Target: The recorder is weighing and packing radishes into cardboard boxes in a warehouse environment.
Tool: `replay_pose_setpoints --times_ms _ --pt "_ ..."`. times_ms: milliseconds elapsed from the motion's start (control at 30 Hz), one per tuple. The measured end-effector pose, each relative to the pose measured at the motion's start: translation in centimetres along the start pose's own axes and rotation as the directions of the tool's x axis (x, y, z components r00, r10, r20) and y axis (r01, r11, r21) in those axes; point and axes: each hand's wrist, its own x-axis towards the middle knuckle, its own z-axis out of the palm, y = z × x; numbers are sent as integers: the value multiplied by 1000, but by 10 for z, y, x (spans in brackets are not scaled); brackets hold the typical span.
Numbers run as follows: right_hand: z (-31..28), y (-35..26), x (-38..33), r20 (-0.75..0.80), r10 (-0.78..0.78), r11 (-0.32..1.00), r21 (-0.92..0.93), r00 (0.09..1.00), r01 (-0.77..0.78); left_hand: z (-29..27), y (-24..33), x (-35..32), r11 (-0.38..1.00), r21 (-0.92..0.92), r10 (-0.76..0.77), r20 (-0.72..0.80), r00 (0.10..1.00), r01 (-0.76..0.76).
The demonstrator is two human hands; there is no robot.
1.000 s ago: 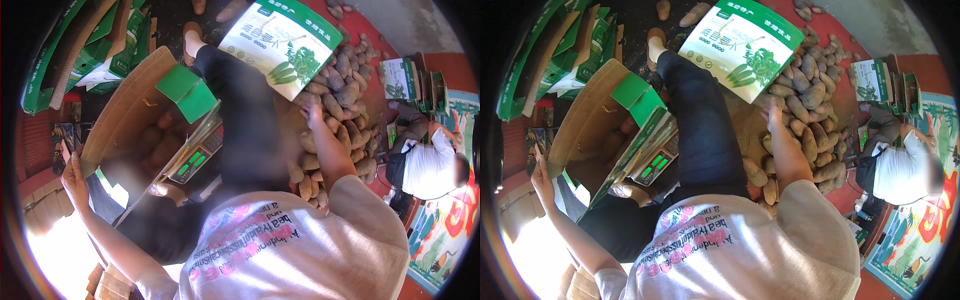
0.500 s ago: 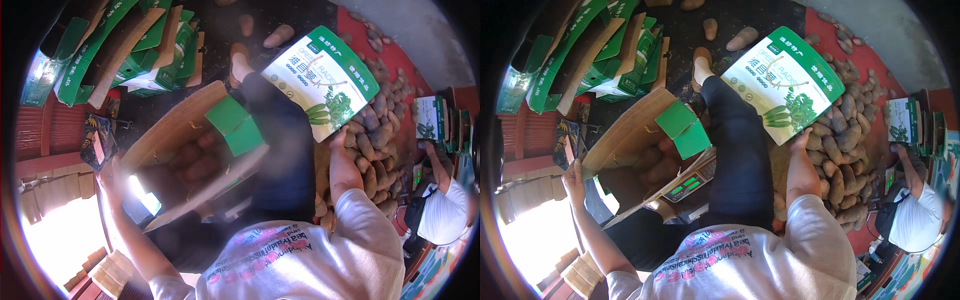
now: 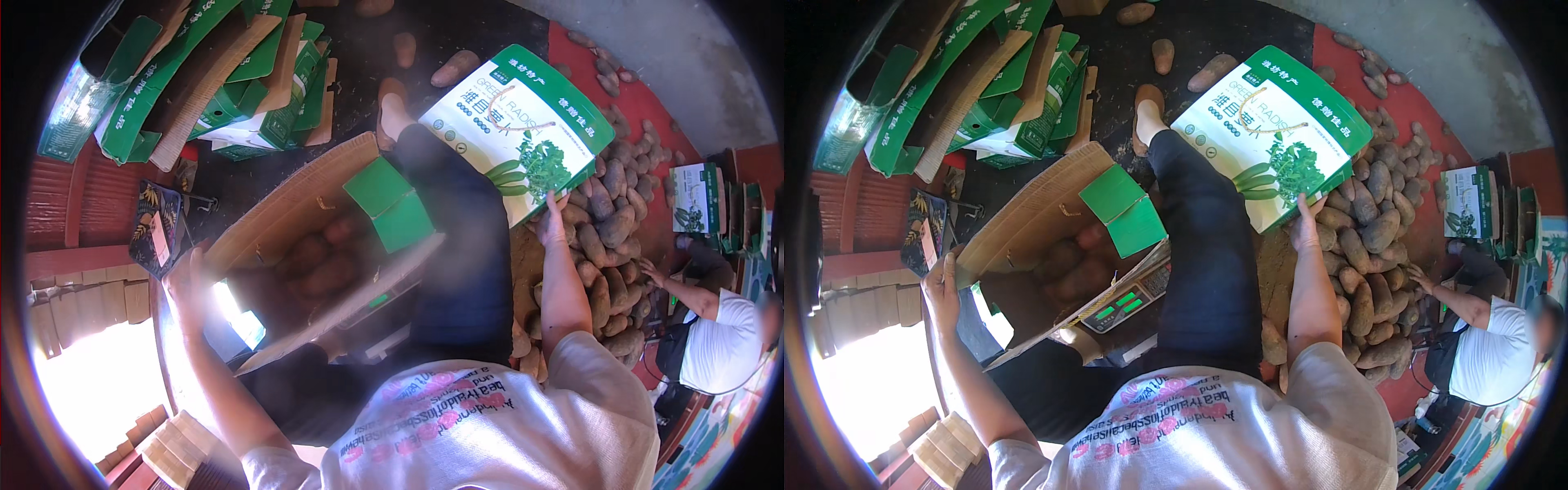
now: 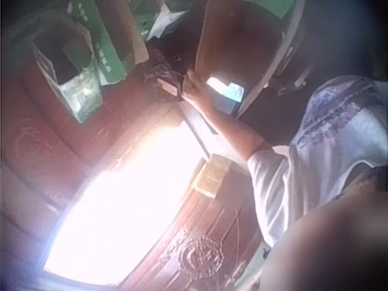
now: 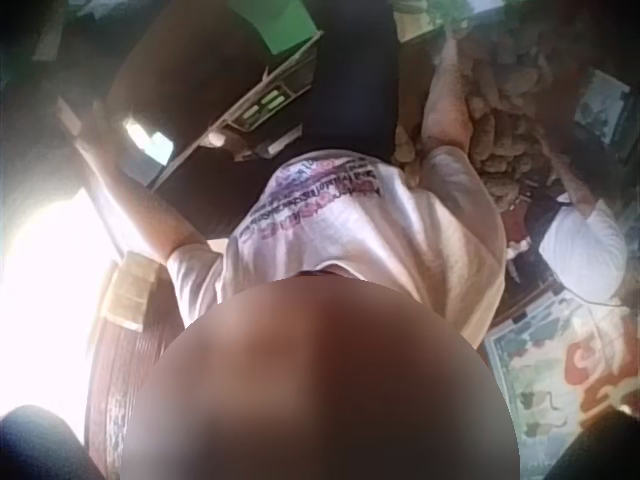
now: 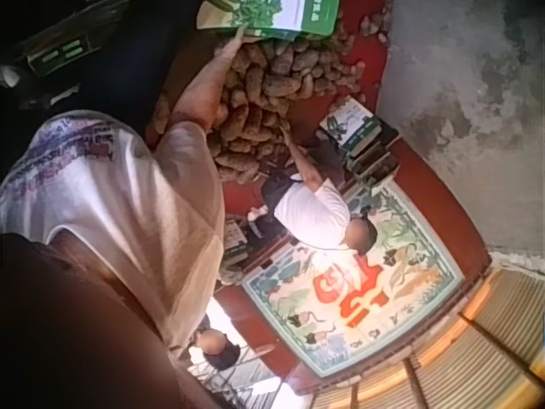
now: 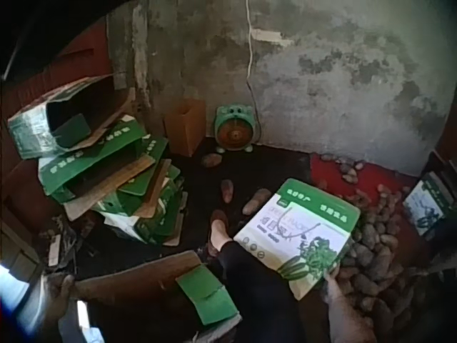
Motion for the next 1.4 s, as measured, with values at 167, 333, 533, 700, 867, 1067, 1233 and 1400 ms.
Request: replay_pose_setpoints --times_ms 167,333,533,700,867,1067,1233,1400 --pt "16 -15 -4 -41 66 996 62 997 -63 -5 5 -15 997 -45 54 -53 997 -56" --pt "16 -46 -4 -46 -29 997 72 999 32 -16 -9 -16 993 -53 104 -58 993 -107" --pt "53 -90 -56 -6 -7 989 145 1000 8 -11 -84 -5 926 -157 324 -140 936 -344" --pt "95 -122 -93 -28 -80 994 75 996 82 -14 -114 -2 951 -164 252 -85 964 -263" --pt "161 -261 -55 -31 -161 987 -18 986 161 -27 -62 0 916 -190 333 -133 933 -354" --pt "315 -202 -15 -168 -448 886 -211 878 412 -29 -78 -2 936 -174 294 -82 952 -305" --pt "364 -153 37 -215 -418 876 -352 883 329 -28 -46 6 978 -83 190 -1 982 -189" --pt "408 -116 47 -141 -534 709 -611 833 351 -19 -33 12 954 -128 270 -19 963 -271"
